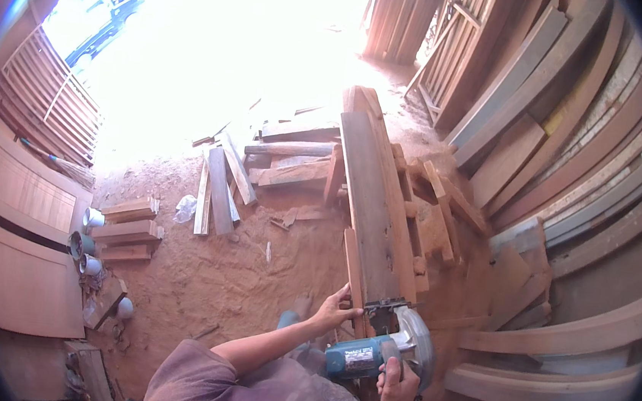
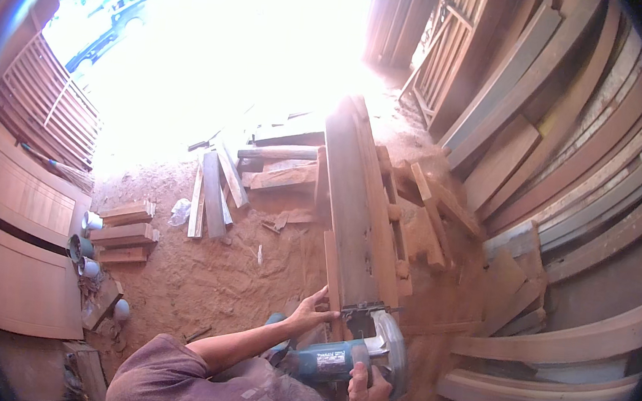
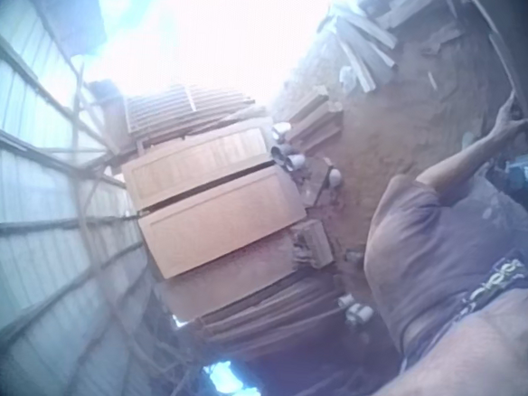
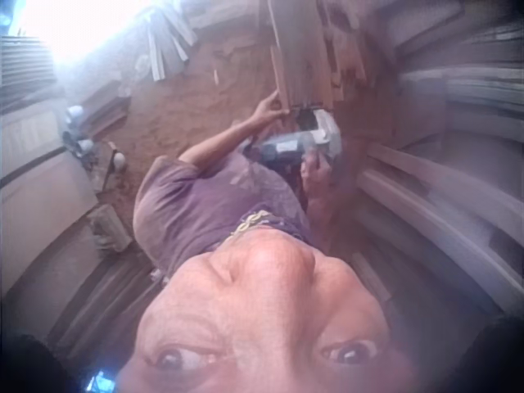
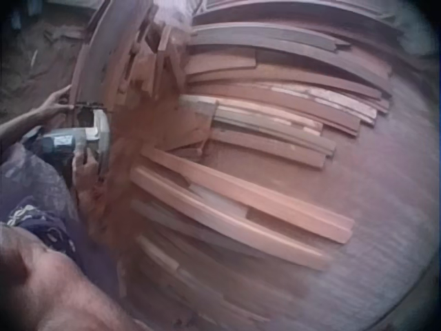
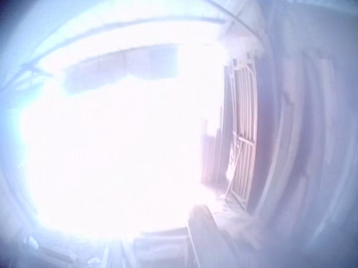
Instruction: The person uses a circular saw to cut a long wooden plank into shorter pieces. They then use a sander to smooth the edges of the cut wood. The person handles the wood and tools with both hands throughout the process.
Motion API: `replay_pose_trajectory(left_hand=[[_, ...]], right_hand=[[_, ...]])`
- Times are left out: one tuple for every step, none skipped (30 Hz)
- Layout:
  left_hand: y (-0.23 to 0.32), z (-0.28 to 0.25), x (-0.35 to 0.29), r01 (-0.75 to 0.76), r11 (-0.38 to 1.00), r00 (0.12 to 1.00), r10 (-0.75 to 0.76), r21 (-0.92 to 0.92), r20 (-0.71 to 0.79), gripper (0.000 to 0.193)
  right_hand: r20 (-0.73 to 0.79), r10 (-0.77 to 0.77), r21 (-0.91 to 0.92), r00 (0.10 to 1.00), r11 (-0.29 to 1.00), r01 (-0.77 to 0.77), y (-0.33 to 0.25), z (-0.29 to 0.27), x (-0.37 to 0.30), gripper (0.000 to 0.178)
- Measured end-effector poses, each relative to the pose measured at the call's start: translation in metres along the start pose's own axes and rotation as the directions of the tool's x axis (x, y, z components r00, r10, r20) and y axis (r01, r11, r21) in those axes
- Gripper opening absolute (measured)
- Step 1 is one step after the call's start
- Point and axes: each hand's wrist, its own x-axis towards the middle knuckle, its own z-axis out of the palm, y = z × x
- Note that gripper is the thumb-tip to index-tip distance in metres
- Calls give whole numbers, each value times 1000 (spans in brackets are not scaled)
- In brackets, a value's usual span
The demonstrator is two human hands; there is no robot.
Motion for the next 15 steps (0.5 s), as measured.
replay_pose_trajectory(left_hand=[[-1,0,2,-16,999,1000,17,32,-9,100],[-2,0,4,-31,997,999,33,66,-16,99],[-5,0,6,-50,996,998,52,71,-28,99],[-8,0,8,-68,995,997,71,76,-39,99],[-11,-1,11,-86,993,995,90,83,-50,99],[-13,-1,12,-92,994,994,95,64,-50,99],[-16,-1,13,-99,994,994,101,46,-51,99],[-18,-1,14,-106,994,993,107,27,-52,99],[-16,-1,14,-110,993,992,112,47,-54,99],[-14,-1,15,-114,991,991,118,66,-57,100],[-12,-1,16,-118,989,991,124,85,-60,100],[-13,-4,17,-116,989,990,122,94,-65,100],[-16,-7,20,-113,988,990,121,102,-71,100],[-18,-9,23,-110,988,990,119,110,-78,101],[-18,-11,25,-94,992,992,100,84,-70,101]], right_hand=[[-12,-8,-9,1000,1000,8,3,1,2,50],[-26,-15,-16,1000,1000,15,9,1,4,50],[-30,31,65,999,997,-29,13,2,7,50],[-28,28,68,999,997,-26,15,0,8,49],[-26,25,71,999,997,-23,16,0,7,49],[-25,26,74,999,997,-24,14,0,6,48],[-25,19,77,1000,997,-17,16,0,7,48],[-26,12,79,1000,997,-9,20,0,9,48],[-30,3,84,1000,996,-1,23,1,11,47],[-36,7,101,999,995,-4,24,1,12,47],[-42,11,117,999,993,-6,24,2,13,47],[-41,13,133,999,991,-8,23,3,15,47],[-33,0,128,999,992,4,23,4,18,46],[-23,-13,122,1000,992,16,24,4,20,46],[-16,-27,118,1000,993,28,24,6,23,46]])
